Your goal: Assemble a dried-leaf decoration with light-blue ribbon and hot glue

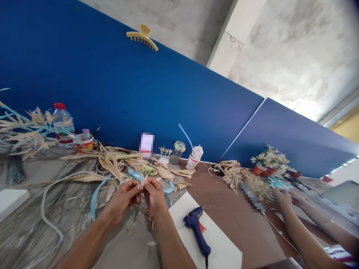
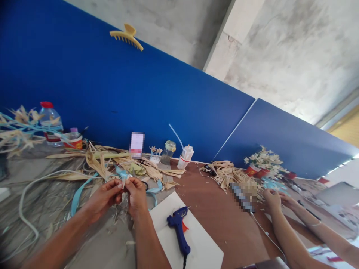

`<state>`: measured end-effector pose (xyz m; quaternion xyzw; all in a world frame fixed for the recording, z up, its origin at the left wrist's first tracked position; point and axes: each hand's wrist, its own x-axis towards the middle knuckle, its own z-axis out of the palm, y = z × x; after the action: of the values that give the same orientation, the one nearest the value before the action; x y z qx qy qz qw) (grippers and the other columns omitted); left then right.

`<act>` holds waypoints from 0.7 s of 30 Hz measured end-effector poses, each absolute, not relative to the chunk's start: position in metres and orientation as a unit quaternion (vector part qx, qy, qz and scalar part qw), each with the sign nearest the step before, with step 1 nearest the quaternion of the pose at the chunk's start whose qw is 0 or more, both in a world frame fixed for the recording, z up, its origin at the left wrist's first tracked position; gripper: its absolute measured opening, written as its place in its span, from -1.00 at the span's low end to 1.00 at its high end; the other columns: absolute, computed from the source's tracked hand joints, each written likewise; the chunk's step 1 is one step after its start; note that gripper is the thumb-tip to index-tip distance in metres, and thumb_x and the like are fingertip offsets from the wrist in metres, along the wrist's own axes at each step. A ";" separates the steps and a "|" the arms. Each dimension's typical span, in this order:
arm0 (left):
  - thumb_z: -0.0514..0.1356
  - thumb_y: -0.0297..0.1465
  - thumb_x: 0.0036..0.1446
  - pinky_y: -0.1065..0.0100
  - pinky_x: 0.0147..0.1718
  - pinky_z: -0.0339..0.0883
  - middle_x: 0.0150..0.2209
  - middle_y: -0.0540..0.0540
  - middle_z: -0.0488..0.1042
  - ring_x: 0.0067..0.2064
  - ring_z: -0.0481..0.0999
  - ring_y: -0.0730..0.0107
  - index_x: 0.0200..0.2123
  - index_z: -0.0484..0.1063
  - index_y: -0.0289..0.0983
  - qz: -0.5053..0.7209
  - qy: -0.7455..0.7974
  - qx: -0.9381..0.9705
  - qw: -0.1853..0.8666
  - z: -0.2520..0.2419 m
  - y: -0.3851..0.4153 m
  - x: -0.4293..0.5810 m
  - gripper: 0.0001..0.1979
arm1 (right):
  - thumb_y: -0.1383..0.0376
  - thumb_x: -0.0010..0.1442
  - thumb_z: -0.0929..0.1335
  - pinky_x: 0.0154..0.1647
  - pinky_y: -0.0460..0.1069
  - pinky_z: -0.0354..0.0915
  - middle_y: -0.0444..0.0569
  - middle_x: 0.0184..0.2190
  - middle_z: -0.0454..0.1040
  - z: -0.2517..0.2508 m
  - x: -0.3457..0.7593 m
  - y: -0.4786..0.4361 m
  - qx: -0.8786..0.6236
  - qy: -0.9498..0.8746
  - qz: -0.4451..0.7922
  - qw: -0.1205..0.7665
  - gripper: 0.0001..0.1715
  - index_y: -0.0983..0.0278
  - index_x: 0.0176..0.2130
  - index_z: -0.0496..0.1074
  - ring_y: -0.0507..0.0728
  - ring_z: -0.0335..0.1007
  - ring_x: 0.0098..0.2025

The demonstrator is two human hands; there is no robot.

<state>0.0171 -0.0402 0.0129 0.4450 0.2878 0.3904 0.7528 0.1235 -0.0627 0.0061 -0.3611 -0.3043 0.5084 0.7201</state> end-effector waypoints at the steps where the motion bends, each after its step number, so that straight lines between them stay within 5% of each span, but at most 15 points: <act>1: 0.32 -0.26 -0.10 0.51 -0.60 0.09 -0.63 0.10 0.32 -0.63 0.26 0.60 -0.48 0.31 -0.29 0.390 0.283 0.439 0.759 0.013 -0.040 0.017 -0.73 | 0.19 -0.13 0.47 -0.59 -0.16 0.17 -0.19 -0.67 0.36 0.006 0.123 -0.063 -0.356 -0.306 0.515 0.718 -0.75 0.30 -0.54 0.40 -0.05 0.20 -0.63; 14: 0.28 -0.23 -0.02 0.51 -0.60 0.17 -0.53 0.08 0.34 -0.60 0.29 0.61 -0.43 0.33 -0.28 0.384 0.256 0.403 0.790 0.013 -0.040 0.014 -0.75 | 0.16 -0.12 0.46 -0.67 -0.17 0.21 -0.20 -0.68 0.34 0.012 0.120 -0.066 -0.327 -0.312 0.566 0.690 -0.71 0.31 -0.53 0.37 -0.07 0.20 -0.69; 21: 0.30 -0.27 -0.05 0.51 -0.59 0.14 -0.64 0.09 0.30 -0.62 0.26 0.59 -0.48 0.31 -0.28 0.370 0.259 0.426 0.784 0.011 -0.038 0.013 -0.74 | 0.15 -0.14 0.47 -0.72 -0.17 0.16 -0.21 -0.71 0.32 0.008 0.119 -0.064 -0.344 -0.312 0.546 0.698 -0.69 0.30 -0.55 0.36 -0.07 0.15 -0.72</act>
<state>0.0131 -0.0383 0.0107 0.4262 0.2595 0.3701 0.7836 0.1187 -0.0641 0.0077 -0.3443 -0.3117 0.5456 0.6976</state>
